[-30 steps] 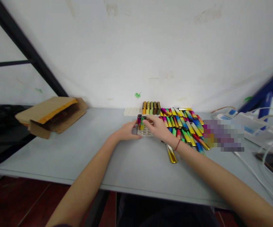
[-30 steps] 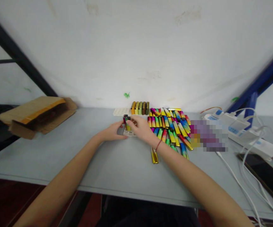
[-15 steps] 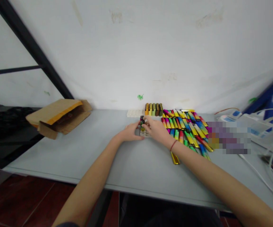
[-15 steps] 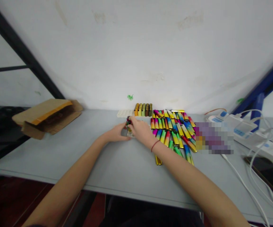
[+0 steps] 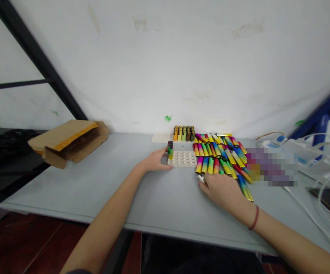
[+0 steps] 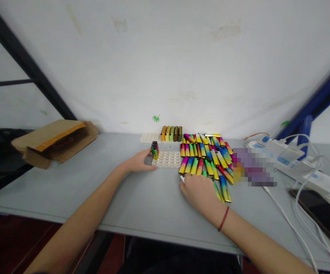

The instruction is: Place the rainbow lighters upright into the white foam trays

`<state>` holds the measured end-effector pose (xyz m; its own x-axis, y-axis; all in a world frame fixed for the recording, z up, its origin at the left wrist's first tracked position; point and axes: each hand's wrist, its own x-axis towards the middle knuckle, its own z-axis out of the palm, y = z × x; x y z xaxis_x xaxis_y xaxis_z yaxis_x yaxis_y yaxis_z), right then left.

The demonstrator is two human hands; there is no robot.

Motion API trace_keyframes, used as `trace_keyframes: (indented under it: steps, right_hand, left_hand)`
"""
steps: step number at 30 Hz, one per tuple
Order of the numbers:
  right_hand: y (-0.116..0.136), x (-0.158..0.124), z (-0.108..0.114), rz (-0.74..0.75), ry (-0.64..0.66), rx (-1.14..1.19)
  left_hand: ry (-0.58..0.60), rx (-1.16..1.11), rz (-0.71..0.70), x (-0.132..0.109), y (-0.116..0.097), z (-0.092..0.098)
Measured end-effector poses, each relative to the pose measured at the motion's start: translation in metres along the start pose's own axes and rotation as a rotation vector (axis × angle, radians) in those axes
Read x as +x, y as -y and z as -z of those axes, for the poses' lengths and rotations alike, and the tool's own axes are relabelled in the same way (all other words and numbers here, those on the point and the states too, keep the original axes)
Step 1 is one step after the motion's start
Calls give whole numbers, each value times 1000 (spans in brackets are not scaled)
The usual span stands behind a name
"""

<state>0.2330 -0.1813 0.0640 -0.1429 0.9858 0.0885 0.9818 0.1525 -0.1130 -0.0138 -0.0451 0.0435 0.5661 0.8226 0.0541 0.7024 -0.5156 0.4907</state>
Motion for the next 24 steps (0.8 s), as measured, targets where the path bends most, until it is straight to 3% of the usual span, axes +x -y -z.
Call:
trace_keyframes:
  steps: [4,8,11,15,20,24]
  right_hand:
    - [-3,12,14,73,30,159]
    - [-16,44,26,166,-3,595]
    - [-23,65,17,143,8,959]
    - [-23,75,-2,124,-136,1188]
    - [-17,68,-2,-9,-90,1491]
    - [-17,66,3,-237,-24,1627]
  left_hand:
    - [-5,-20,-25,0,1,0]
    - [-9,-34,-10,1,3,-2]
    - [4,-29,-5,1,3,-2]
    - [4,-19,-10,1,3,-1]
    - [8,12,-19,2,2,0]
    - [23,60,-8,2,2,1]
